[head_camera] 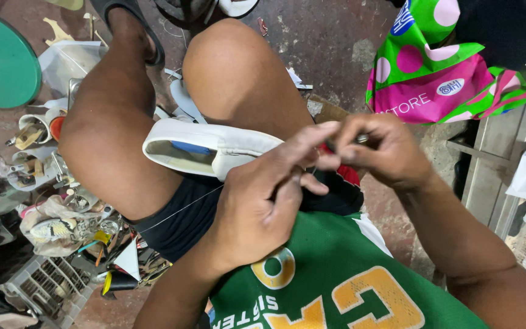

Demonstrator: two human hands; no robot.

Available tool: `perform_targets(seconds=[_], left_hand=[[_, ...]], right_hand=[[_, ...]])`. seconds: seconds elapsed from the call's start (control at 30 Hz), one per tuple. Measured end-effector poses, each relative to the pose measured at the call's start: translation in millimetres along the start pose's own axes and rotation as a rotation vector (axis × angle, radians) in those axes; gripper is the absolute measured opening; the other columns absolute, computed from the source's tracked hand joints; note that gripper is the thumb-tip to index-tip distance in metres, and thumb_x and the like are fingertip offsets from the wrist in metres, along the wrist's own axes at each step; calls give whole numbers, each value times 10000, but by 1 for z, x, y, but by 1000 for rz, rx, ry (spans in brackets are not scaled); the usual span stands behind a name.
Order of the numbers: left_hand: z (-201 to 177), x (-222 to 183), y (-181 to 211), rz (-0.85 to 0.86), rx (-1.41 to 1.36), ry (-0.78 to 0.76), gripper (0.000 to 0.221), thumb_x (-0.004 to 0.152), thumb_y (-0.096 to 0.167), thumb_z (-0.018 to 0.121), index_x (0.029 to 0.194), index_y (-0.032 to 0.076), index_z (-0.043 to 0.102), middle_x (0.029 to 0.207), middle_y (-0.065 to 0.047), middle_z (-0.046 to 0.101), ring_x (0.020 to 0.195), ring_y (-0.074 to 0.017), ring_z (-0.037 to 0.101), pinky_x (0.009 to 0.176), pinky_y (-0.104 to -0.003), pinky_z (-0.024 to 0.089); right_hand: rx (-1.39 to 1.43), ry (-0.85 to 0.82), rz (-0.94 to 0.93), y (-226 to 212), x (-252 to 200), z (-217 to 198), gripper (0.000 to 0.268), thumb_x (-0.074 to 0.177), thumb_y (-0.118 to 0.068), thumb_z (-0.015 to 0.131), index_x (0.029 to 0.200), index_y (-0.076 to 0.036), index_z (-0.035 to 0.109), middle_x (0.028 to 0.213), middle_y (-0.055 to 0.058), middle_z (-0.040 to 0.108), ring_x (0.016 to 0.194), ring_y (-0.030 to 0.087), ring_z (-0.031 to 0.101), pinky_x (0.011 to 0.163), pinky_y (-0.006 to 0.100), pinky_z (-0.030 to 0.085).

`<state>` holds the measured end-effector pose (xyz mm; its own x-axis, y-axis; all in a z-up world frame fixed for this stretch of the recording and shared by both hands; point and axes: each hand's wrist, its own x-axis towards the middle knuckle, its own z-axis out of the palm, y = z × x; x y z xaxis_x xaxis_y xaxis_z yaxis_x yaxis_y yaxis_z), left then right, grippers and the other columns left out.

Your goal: The person sews the sole of a white shoe by hand using a needle and thread while sitting on the floor.

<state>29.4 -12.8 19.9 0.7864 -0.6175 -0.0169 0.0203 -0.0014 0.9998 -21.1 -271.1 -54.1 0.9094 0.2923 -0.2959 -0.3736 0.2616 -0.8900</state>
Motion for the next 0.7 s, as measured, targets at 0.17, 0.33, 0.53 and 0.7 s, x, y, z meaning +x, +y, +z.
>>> perform_targets(seconds=[0.17,0.33,0.53,0.7], left_hand=[[8,8,6,-20,289,-83,682,986,35,703,1572,189,390,1299,-122,680,977,-277,751,770,-332,608],[9,12,7,-80,369,-106,896,888,160,829,1609,209,299,1100,-104,608,813,-287,703,690,-380,574],[11,8,5,-123,277,-92,930,901,179,843,1622,210,257,1076,-86,558,708,-177,658,661,-325,571],[12,7,4,-113,301,-89,936,899,184,840,1631,204,257,1040,-77,542,708,-166,640,648,-318,570]], right_hand=[[-156,62,-77,-42,-12,10,156,1033,-123,720,937,-9,675,867,35,699,746,75,614,664,217,494],[-645,-88,-37,-51,6,31,171,808,-170,838,891,-47,753,762,18,710,589,71,589,507,235,461],[-1290,4,-181,-31,6,-28,204,911,-197,849,925,-33,729,811,93,627,720,169,607,633,340,482],[-1363,447,273,-37,-4,-177,111,1100,-148,717,1114,-42,745,1009,74,722,729,172,655,686,333,514]])
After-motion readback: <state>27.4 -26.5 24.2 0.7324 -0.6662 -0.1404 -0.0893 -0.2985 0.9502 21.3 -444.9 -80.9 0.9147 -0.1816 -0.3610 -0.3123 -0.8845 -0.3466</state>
